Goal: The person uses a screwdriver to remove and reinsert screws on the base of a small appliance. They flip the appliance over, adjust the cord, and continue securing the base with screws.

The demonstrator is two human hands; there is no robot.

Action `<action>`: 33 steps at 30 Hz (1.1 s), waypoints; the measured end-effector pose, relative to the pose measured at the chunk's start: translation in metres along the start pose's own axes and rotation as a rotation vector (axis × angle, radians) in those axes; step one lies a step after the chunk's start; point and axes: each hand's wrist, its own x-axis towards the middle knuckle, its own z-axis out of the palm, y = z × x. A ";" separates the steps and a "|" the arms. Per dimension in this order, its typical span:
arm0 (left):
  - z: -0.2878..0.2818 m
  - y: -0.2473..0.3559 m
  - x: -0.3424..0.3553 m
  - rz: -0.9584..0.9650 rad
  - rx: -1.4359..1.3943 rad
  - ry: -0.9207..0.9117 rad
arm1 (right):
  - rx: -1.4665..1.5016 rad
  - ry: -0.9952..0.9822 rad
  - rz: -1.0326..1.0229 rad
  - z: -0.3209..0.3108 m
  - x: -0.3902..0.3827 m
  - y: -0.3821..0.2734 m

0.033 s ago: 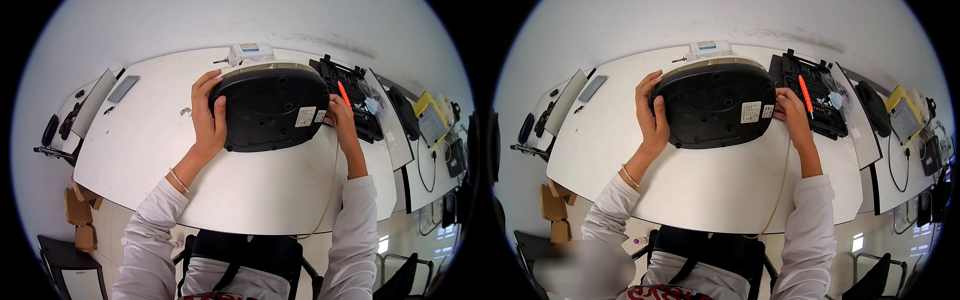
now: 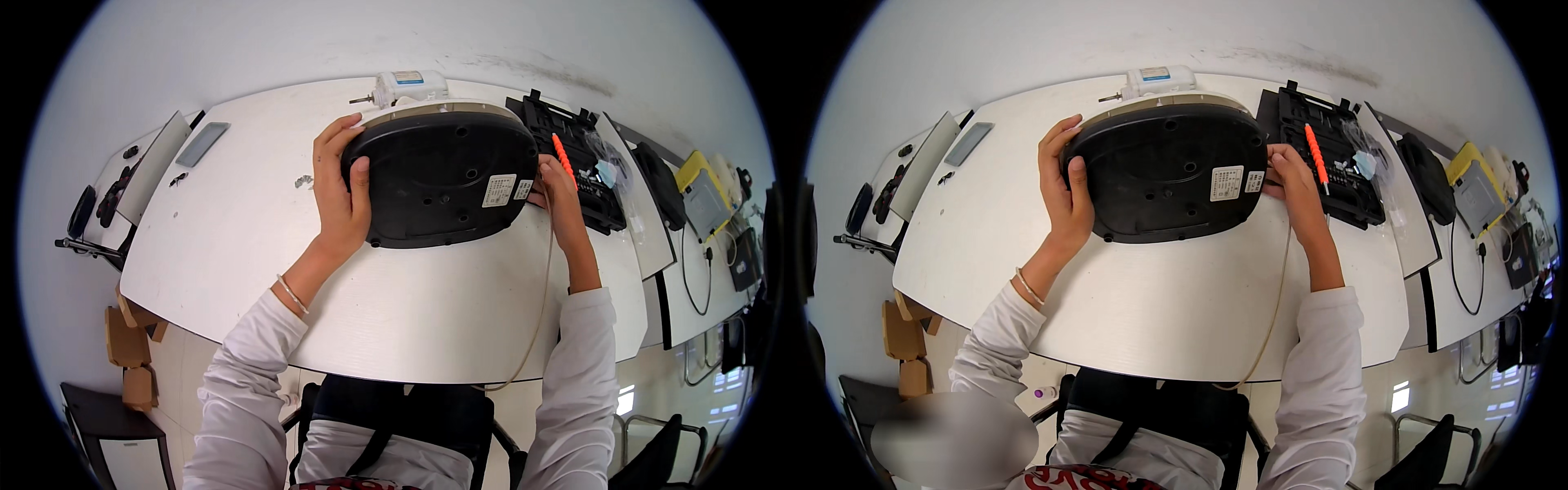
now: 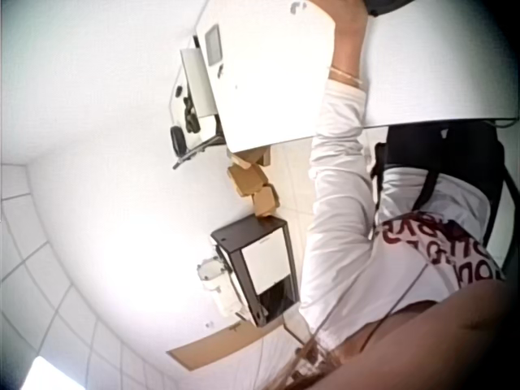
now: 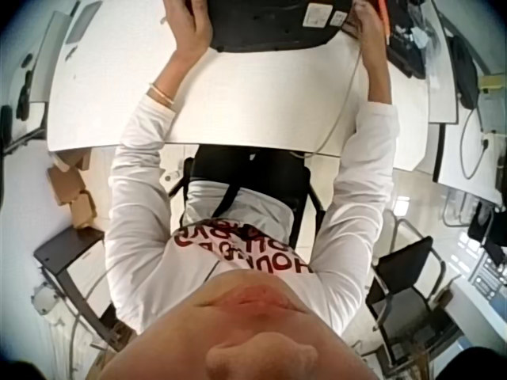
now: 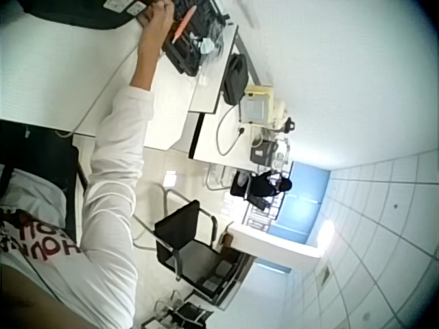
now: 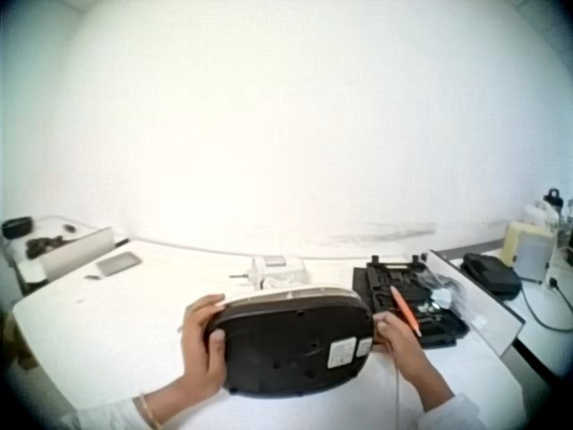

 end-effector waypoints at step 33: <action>-0.003 -0.003 0.004 0.044 -0.002 0.041 | -0.379 0.180 -0.396 0.042 0.000 0.023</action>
